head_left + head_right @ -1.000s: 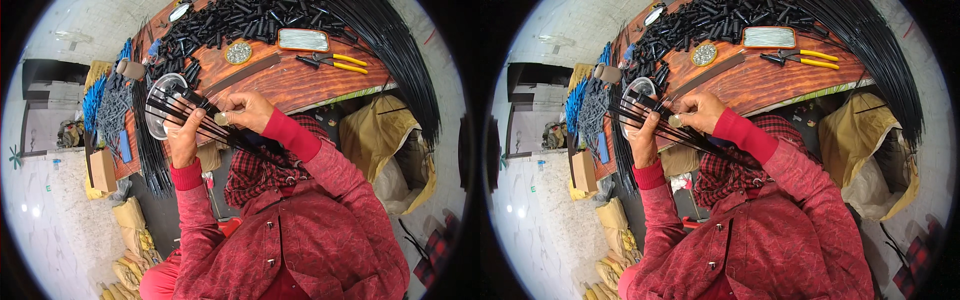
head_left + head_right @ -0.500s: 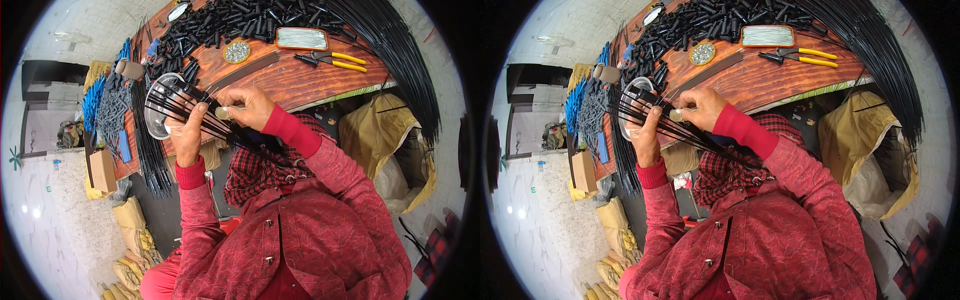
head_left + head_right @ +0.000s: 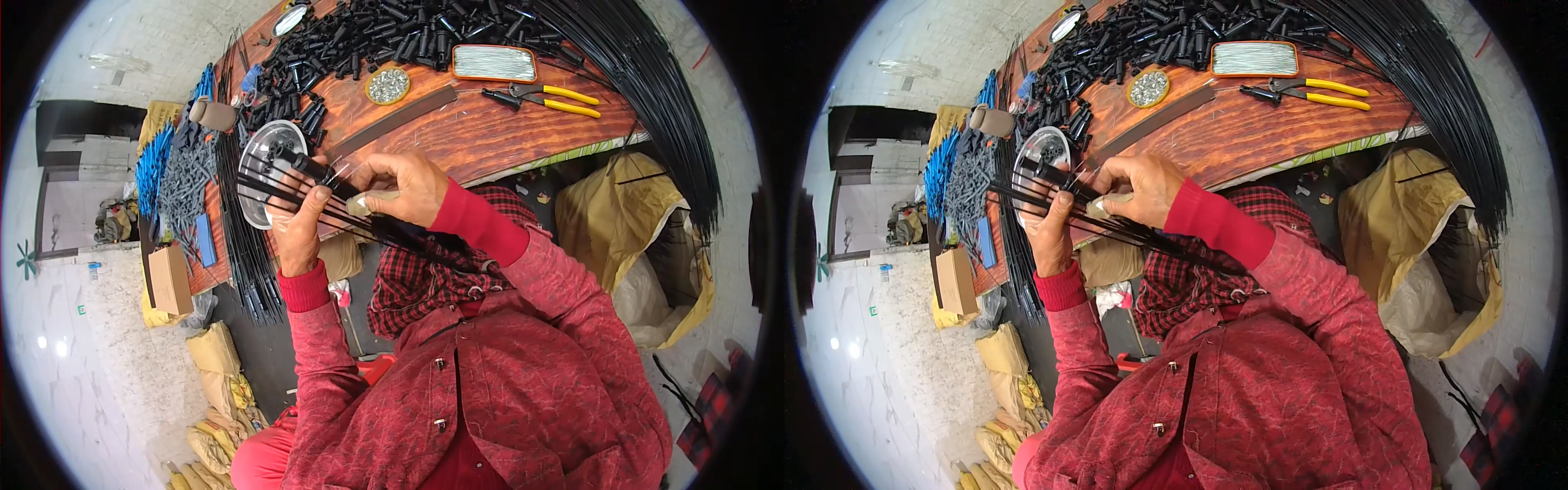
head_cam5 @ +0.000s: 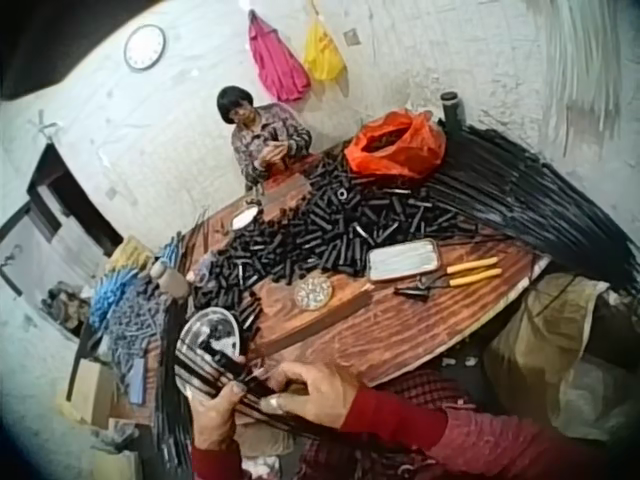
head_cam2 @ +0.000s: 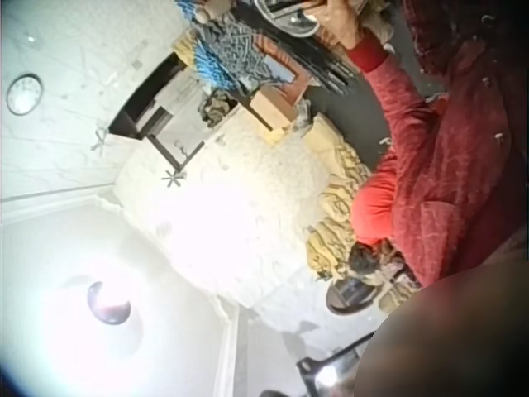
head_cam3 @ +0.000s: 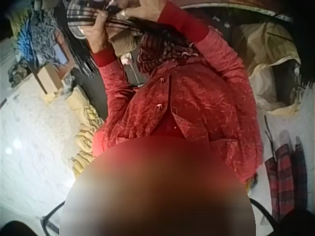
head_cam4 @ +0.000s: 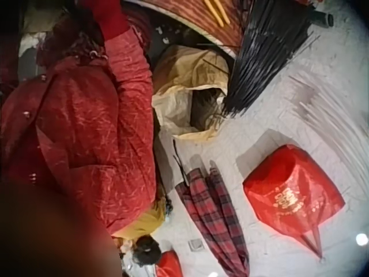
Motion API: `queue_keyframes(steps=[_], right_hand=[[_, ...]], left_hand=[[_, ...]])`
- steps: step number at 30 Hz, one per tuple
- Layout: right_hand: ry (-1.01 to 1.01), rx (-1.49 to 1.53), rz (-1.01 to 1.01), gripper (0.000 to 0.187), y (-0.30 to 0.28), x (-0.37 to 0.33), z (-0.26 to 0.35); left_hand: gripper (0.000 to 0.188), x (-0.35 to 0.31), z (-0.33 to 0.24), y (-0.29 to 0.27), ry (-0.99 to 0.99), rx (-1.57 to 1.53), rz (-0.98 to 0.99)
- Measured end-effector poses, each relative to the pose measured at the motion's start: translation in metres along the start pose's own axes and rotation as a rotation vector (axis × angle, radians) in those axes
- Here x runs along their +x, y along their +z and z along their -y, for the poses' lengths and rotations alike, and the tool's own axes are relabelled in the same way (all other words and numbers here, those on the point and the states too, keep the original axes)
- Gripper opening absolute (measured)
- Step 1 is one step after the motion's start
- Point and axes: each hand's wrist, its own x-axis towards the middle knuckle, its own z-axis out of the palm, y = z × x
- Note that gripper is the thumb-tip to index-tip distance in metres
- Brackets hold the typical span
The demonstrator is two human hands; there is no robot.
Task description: Assembling rearview mirrors by sliding protective sleeves onto metal rods and inserting them into the mirror housing.
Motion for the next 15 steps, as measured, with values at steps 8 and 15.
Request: queue_keyframes(steps=[8,15], right_hand=[[-0.16,0.008,-0.095,0.024,0.006,-0.013,0.016],[-0.504,-0.182,-0.226,0.027,0.023,-0.014,0.025]], left_hand=[[0.042,-0.019,0.002,-0.025,0.029,-0.134,0.094],[0.038,-0.025,0.007,-0.036,0.109,-0.252,0.084]])
